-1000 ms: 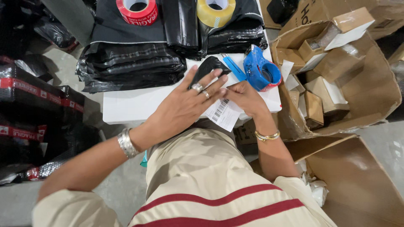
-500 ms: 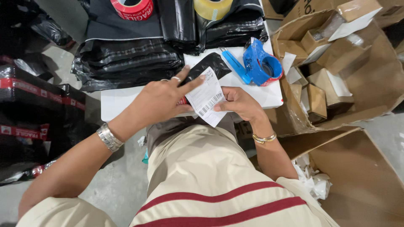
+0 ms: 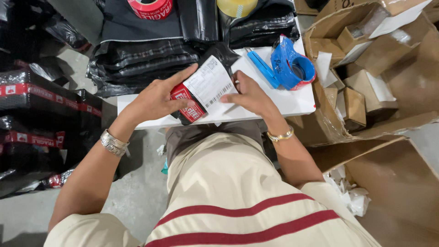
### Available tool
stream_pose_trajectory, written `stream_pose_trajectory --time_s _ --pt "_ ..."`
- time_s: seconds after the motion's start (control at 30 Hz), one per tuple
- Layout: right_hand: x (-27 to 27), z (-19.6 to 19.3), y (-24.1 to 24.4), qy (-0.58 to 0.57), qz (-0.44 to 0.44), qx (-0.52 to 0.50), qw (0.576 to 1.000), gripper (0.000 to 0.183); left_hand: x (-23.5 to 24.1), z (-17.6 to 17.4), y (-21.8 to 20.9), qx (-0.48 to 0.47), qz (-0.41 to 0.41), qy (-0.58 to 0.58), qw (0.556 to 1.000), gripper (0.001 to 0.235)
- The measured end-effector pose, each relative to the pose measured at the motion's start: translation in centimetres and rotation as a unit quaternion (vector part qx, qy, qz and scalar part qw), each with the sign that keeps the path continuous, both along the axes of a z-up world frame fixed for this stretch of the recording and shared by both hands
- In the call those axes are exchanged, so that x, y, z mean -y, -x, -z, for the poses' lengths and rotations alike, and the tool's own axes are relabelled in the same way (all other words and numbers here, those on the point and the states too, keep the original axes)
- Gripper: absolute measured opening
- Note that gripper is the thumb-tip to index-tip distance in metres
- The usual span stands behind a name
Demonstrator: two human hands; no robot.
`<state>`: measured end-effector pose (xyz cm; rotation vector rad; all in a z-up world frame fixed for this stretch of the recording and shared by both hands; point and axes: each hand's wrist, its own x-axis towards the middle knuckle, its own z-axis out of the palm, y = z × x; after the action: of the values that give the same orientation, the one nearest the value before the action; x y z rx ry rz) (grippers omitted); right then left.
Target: The person wraps an item in bubble wrap, places it inside a black mailer bag, seals the bag with tape, and applies a shipping label.
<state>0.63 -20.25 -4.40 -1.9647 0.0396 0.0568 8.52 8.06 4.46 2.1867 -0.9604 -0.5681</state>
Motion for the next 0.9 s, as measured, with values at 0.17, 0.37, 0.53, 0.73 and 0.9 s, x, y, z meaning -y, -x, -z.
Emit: stream_pose_trajectory --time_s 0.17,0.37,0.53,0.73,0.9 --pt "-1.4 -1.0 -1.1 0.213 0.064 0.028 0.975 0.052 -1.8 2.3 -0.4 -0.002 -0.031 0.092 0.995 0.094" --pt "-3.0 -4.5 2.0 0.163 0.108 0.301 0.933 0.034 -2.3 4.3 3.2 0.131 -0.097 0.220 0.962 0.106" --pt "-6.9 -8.7 5.1 0.126 0.001 0.379 0.917 0.054 1.6 4.2 7.4 0.068 -0.227 0.304 0.923 0.102" --pt "-6.4 -6.6 -0.7 0.187 0.004 0.395 0.900 0.064 4.9 4.8 10.6 0.071 -0.236 0.391 0.887 0.087" --pt "-3.7 -2.0 -3.9 -0.368 0.049 0.081 0.925 0.068 5.3 4.4 9.9 -0.016 -0.204 0.495 0.844 0.087"
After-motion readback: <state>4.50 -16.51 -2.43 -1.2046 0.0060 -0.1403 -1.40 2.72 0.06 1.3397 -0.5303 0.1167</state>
